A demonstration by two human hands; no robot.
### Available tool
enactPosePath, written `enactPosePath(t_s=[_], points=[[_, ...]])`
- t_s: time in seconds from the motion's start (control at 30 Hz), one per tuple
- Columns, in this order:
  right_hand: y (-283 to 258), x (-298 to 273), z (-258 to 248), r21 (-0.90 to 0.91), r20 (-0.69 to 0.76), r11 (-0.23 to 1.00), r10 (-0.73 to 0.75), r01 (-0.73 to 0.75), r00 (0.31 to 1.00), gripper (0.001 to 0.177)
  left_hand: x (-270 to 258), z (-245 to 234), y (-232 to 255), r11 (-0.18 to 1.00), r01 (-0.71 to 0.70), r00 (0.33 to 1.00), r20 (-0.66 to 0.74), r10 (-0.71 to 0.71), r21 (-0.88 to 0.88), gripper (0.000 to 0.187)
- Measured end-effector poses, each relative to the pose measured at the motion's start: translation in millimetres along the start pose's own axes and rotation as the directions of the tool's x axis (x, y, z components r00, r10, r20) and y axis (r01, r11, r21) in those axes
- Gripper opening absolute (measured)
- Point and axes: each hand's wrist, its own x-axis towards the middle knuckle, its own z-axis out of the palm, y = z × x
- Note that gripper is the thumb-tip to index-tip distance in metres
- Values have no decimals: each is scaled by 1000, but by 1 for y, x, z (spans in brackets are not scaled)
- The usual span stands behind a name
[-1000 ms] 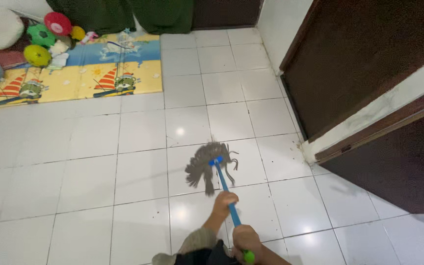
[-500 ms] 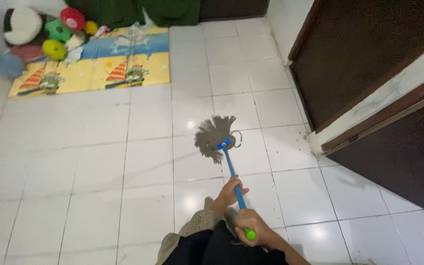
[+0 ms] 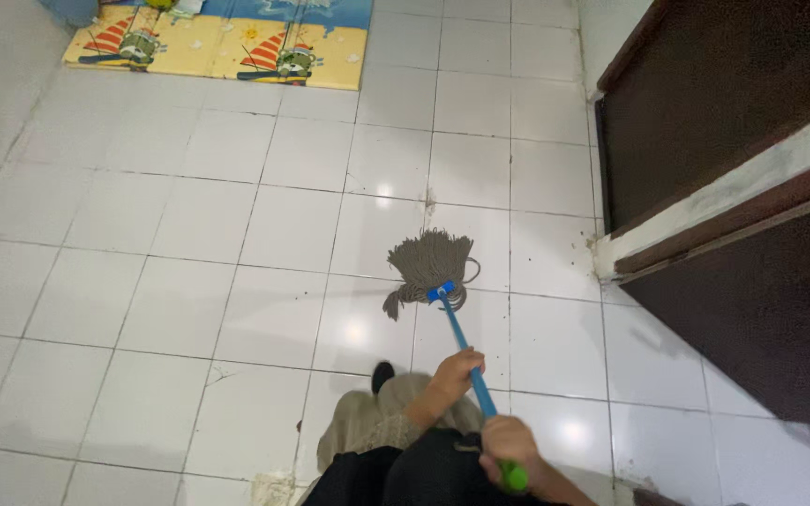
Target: The person mops a white tiled floor using a blue and green mop. They move the mop back and forth across the surface, cleaning around a refrigerator and a colorful play mat with toys.
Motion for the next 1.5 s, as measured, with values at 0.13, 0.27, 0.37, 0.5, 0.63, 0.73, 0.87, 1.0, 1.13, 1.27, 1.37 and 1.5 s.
enactPosePath(t_s=[0.13, 0.27, 0.37, 0.5, 0.63, 0.73, 0.87, 1.0, 1.13, 1.27, 1.37, 1.5], points=[[43, -30, 21, -73, -33, 996, -44, 42, 998, 31, 11, -1, -23, 1000, 4, 1000, 4, -4, 21, 17], [83, -6, 50, -306, 130, 952, 75, -32, 989, 27, 43, -33, -61, 998, -62, 997, -48, 61, -17, 21], [112, 51, 58, -169, 47, 986, 22, -14, 999, 27, 85, -67, -92, 999, -31, 998, -55, 32, 7, 20], [173, 115, 52, -74, 77, 997, 7, -1, 997, 24, 135, -89, -126, 992, -38, 977, -211, 12, -117, 14], [224, 143, 16, -75, 88, 996, 51, -45, 995, 18, 200, -102, -157, 995, 20, 992, -124, -9, 93, 13], [231, 141, -11, -123, 65, 987, 112, -103, 992, 21, 233, -92, -157, 986, -109, 988, -97, 122, 128, 31], [206, 122, -47, -112, 52, 983, 152, -146, 987, 25, 227, -61, -132, 990, 99, 992, 70, -106, 99, 26], [146, 96, -81, -44, 128, 964, 264, -261, 956, 28, 205, -26, -99, 974, 190, 968, 143, -207, 123, 19], [93, 72, -117, 8, 214, 950, 303, -312, 929, 31, 169, 11, -53, 969, 75, 995, 52, -90, 237, 17], [45, 43, -160, 64, 192, 965, 238, -254, 952, 27, 142, 51, 5, 968, 139, 990, -55, -130, 209, 22], [11, 15, -174, 115, 138, 960, 238, -254, 961, 22, 116, 83, 43, 976, 212, 977, -1, -212, 56, 24], [1, -27, -169, 63, 222, 963, 243, -263, 944, 27, 100, 115, 53, 993, 119, 992, -37, -118, 24, 24]])
